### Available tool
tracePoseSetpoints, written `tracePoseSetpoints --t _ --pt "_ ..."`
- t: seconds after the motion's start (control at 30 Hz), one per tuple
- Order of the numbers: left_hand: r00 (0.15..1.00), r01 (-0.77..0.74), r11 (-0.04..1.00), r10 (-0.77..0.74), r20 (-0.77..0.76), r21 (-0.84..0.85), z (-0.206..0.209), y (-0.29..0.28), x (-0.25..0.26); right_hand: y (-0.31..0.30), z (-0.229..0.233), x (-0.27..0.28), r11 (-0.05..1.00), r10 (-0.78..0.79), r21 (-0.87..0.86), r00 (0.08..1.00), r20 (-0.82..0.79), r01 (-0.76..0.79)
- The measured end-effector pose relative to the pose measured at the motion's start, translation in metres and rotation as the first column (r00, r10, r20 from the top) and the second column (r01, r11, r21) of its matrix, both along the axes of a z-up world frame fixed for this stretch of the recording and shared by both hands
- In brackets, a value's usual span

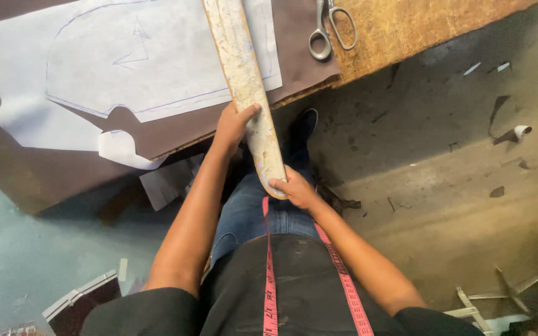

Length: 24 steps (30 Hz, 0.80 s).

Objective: The person uses a long wooden ruler and a blue pen to trace a pattern onto a piece of brown fabric. They then use large scissors to cut the fabric along the traced lines, following the pattern shape.

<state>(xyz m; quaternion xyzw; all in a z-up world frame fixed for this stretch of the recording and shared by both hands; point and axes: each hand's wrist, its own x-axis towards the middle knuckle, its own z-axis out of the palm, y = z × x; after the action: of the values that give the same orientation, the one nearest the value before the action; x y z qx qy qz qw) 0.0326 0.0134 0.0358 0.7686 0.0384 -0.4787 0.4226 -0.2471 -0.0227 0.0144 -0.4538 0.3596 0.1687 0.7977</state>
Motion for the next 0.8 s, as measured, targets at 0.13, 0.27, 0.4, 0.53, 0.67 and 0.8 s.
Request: tracePoseSetpoints --t 0.13,0.27,0.4,0.53,0.67,0.8 --pt "0.884 0.308 0.83 -0.43 0.182 0.466 0.034 -0.003 0.008 0.017 -0.009 -0.003 0.993 0.001 -0.12 0.999 -0.047 -0.007" --pt "0.748 0.339 0.743 -0.585 0.314 0.577 0.021 0.006 0.026 0.026 -0.016 -0.004 0.989 -0.04 -0.144 0.997 -0.066 0.03" --pt "0.4 0.277 0.889 -0.452 0.797 0.365 0.026 -0.013 0.067 0.033 -0.024 -0.006 0.986 0.004 -0.167 0.997 -0.072 -0.016" --pt "0.328 0.422 0.882 -0.364 0.872 0.209 -0.004 -0.032 0.118 0.034 -0.015 -0.003 0.98 0.044 -0.189 0.995 -0.092 -0.061" --pt "0.27 0.469 0.844 -0.418 0.868 0.261 -0.035 -0.052 0.142 0.037 -0.012 -0.009 0.978 0.017 -0.207 0.996 -0.088 -0.035" --pt "0.25 0.436 0.864 -0.383 0.889 0.25 -0.037 -0.057 0.14 0.026 0.008 -0.012 0.977 0.041 -0.203 0.994 -0.102 -0.061"
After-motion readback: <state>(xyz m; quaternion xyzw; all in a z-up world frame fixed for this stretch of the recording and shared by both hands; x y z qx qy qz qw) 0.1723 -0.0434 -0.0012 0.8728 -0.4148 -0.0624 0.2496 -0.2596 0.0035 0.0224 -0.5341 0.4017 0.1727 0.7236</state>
